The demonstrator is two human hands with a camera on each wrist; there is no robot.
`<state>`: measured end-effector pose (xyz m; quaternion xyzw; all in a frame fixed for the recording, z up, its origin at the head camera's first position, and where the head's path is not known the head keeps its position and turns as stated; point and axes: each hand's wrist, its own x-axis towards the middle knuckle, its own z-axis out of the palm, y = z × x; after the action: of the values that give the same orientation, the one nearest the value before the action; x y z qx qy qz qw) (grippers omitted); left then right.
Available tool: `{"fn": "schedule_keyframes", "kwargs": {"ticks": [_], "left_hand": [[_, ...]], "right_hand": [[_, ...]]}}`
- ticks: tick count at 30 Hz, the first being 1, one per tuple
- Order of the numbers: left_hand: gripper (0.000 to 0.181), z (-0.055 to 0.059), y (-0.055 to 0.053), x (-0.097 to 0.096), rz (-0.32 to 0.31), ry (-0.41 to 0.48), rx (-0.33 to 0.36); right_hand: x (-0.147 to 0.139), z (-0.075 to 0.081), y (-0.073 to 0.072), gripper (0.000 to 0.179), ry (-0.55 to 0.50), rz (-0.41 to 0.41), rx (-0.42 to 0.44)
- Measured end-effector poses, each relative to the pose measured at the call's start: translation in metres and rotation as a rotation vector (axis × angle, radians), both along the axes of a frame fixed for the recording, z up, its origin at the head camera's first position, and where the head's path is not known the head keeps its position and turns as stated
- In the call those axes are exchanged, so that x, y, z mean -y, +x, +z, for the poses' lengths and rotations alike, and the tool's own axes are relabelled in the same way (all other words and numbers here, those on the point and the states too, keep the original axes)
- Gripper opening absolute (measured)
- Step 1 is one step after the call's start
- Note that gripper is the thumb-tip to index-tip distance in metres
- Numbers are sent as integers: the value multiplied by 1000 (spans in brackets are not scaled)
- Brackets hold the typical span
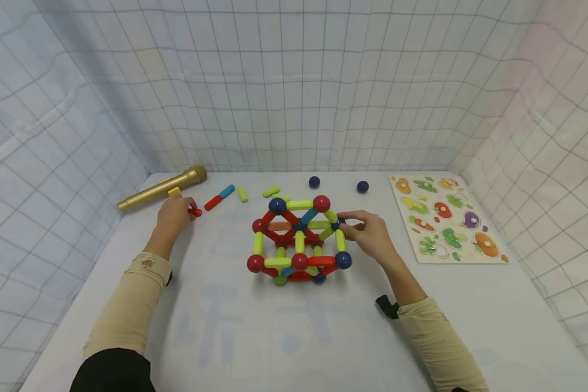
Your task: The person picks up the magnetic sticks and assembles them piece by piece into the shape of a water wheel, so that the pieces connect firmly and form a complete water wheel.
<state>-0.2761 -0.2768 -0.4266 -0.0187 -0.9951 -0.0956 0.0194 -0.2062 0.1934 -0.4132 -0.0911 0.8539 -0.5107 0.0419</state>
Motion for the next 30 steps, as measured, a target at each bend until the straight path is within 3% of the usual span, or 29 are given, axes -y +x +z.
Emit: {"fn": "schedule_keyframes", "kwargs": {"ticks": [4,8,11,13,15,18,21,25,30], "left_hand": [[27,-3,1,-3,68,126,-25],[32,6,17,-22,103,352,-163],[34,26,44,-57,25,494,-234],[34,42,66,-86,-76,577,-213],[35,58,89,-119,-177,645,-147],[36,72,112,-165,-351,684,-46],[34,76,123,-200,-456,663,23],[30,74,124,-224,-479,622,59],[29,69,120,-232,-474,563,70]], "right_hand": [[0,2,-1,32,9,-5,6],[0,3,0,33,18,-9,10],[1,2,1,33,21,-5,13],[2,2,2,33,19,1,9],[2,2,2,33,16,3,1],[3,3,2,32,17,-1,-11],[3,2,2,32,22,-12,-11],[4,2,1,32,24,-10,-11],[4,2,2,32,26,-4,-19]]}}
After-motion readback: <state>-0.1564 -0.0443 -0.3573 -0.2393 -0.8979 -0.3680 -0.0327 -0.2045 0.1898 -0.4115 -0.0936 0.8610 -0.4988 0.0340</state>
